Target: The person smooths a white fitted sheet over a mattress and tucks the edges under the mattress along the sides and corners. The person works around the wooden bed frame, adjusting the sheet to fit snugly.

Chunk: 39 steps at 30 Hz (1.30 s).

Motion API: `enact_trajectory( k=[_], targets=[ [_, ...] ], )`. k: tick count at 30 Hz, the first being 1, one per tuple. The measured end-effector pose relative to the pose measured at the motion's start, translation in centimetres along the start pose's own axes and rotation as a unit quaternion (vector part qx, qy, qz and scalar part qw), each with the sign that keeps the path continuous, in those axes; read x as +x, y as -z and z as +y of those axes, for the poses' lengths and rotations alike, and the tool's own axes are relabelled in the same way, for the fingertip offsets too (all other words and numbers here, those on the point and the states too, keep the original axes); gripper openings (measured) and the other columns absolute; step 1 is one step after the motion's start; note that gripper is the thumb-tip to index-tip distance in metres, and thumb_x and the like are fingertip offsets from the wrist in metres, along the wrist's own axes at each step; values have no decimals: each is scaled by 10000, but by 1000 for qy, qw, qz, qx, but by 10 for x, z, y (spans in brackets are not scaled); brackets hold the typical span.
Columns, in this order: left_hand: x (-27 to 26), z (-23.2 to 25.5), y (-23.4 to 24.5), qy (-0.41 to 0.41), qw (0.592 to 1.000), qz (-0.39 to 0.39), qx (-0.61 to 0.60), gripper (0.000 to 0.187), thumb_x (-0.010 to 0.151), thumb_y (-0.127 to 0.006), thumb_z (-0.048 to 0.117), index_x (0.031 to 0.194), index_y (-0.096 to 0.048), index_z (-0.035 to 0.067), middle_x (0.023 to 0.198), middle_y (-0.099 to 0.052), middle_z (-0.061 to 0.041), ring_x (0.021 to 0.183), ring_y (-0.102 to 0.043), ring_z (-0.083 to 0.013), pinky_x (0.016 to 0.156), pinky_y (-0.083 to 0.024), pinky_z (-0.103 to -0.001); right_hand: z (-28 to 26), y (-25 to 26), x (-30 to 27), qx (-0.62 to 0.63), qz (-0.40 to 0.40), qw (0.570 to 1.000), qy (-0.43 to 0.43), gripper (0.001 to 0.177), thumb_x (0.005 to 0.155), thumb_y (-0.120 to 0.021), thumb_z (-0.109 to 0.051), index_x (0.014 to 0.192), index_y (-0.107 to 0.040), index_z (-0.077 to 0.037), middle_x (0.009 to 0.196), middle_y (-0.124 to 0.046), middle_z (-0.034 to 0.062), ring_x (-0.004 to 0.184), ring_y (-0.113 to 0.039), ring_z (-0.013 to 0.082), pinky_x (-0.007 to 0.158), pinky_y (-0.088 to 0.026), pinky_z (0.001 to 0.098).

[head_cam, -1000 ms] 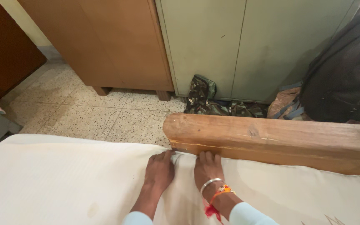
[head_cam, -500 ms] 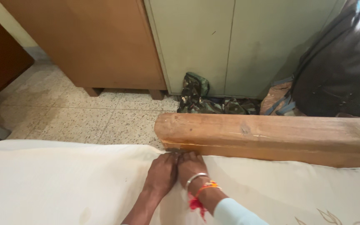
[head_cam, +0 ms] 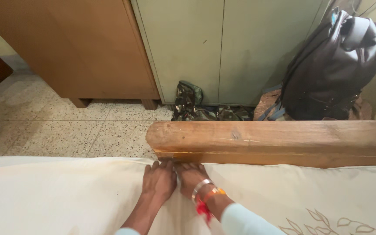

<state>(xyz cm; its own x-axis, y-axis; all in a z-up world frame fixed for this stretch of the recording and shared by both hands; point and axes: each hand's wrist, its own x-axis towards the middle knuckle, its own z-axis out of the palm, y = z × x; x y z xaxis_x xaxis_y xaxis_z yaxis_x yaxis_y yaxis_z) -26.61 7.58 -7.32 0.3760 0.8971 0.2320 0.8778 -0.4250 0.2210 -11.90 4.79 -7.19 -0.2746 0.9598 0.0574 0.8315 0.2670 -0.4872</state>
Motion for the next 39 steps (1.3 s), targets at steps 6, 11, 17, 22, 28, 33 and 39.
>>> enact_trajectory(
  k=[6, 11, 17, 22, 28, 33, 39],
  targets=[
    [13, 31, -9, -2, 993, -8, 122, 289, 786, -665, 103, 1074, -690, 87, 1108, -692, -133, 1144, -580, -321, 881, -444, -484, 21, 17, -46, -129, 142, 981, -27, 403, 720, -635, -102, 1110, -666, -6, 1139, -648, 152, 1148, -563, 333, 983, -395, 474],
    [0, 50, -9, -119, 993, -13, 16, 269, 821, -648, 77, 1086, -698, 83, 1088, -695, -119, 1137, -589, -294, 950, -439, -473, 32, 16, -48, -149, 138, 979, -25, 360, 742, -626, -121, 1078, -699, -13, 1101, -668, 164, 1104, -587, 335, 976, -428, 421],
    [-3, 49, -25, -145, 989, 36, -11, 450, 712, -689, 70, 1161, -678, 51, 1076, -677, -116, 1105, -576, -318, 905, -446, -457, 34, 7, -25, -203, -19, 974, -99, 389, 804, -672, -246, 1129, -693, -34, 1177, -666, 174, 1165, -556, 349, 1036, -382, 451],
    [-2, 53, -29, -136, 990, 3, 34, 418, 710, -701, 106, 1120, -654, 41, 1090, -648, -122, 1099, -569, -322, 893, -439, -462, 32, 7, -11, -203, -78, 968, -128, 374, 810, -680, -262, 1118, -711, -53, 1255, -640, 169, 1274, -492, 375, 1061, -349, 486],
    [2, 78, -26, -135, 990, 35, 28, 276, 809, -607, 44, 1074, -682, 67, 1113, -654, -107, 1138, -574, -308, 962, -450, -450, 77, 51, -66, 10, 16, 998, -55, 371, 810, -549, -135, 1133, -713, -55, 1136, -688, 187, 1133, -620, 391, 1022, -451, 458],
    [11, 128, -28, -252, 965, 12, -66, 377, 770, -598, 24, 1136, -686, 5, 1147, -657, -148, 1130, -576, -332, 919, -442, -474, 128, 101, -141, -177, 180, 961, -110, 493, 696, -636, -106, 1173, -648, 16, 1189, -636, 197, 1168, -548, 374, 962, -421, 480],
    [20, 198, -46, -329, 940, -3, -95, 422, 801, -585, -25, 1215, -665, -21, 1181, -655, -148, 1150, -580, -302, 957, -451, -451, 160, 110, -176, -232, 169, 943, -168, 477, 718, -640, -136, 1161, -630, 39, 1189, -628, 201, 1131, -564, 342, 944, -443, 449]
  ],
)
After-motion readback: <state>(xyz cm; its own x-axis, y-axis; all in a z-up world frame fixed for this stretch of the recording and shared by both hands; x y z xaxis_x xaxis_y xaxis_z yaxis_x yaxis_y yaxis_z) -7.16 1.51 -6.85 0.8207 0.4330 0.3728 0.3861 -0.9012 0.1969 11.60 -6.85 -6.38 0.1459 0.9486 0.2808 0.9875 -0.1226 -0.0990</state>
